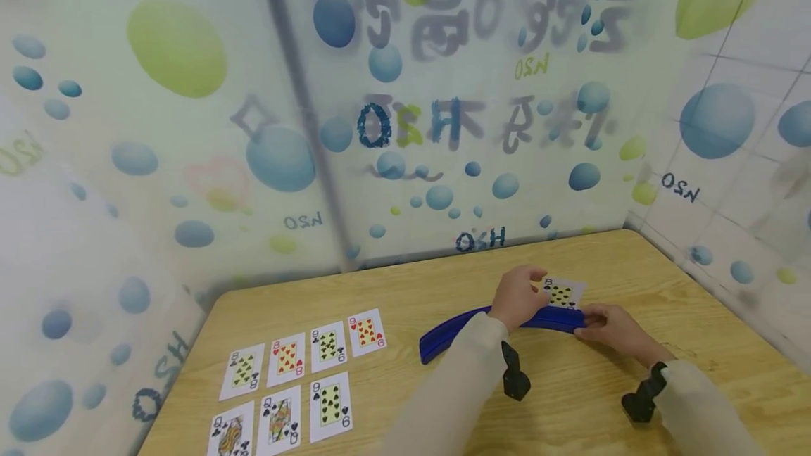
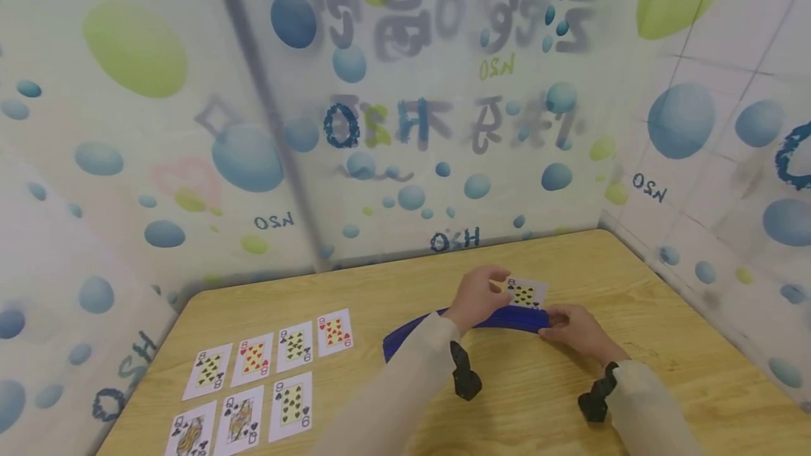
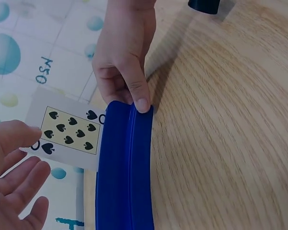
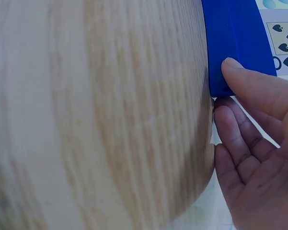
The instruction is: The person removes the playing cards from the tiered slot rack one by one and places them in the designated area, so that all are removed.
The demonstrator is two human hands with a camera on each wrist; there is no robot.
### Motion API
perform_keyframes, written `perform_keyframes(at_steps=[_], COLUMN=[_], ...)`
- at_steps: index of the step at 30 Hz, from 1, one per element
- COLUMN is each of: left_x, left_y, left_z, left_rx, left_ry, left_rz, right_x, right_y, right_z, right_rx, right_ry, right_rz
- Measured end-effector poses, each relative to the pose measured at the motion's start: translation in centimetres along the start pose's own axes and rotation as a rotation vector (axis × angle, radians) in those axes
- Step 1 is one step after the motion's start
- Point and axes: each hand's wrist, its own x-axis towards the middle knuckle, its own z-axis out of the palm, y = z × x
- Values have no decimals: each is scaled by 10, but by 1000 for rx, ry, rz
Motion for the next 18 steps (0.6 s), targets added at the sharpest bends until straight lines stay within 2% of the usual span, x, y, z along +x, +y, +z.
perform_keyframes(at_steps=[6,12,18], left_x=[4,5,3], left_y=[3,1,0], left_z=[4,8,7], left_rx=[49,139,139], left_ry=[9,1,11], left_rz=[9,28,43], right_x=[2,0,-2], right_y=[2,1,-3], right_z=[0,0,0], right_rx=[15,19,17], right_ry=[-5,-11,-8], right_rz=[-27,-28,-31])
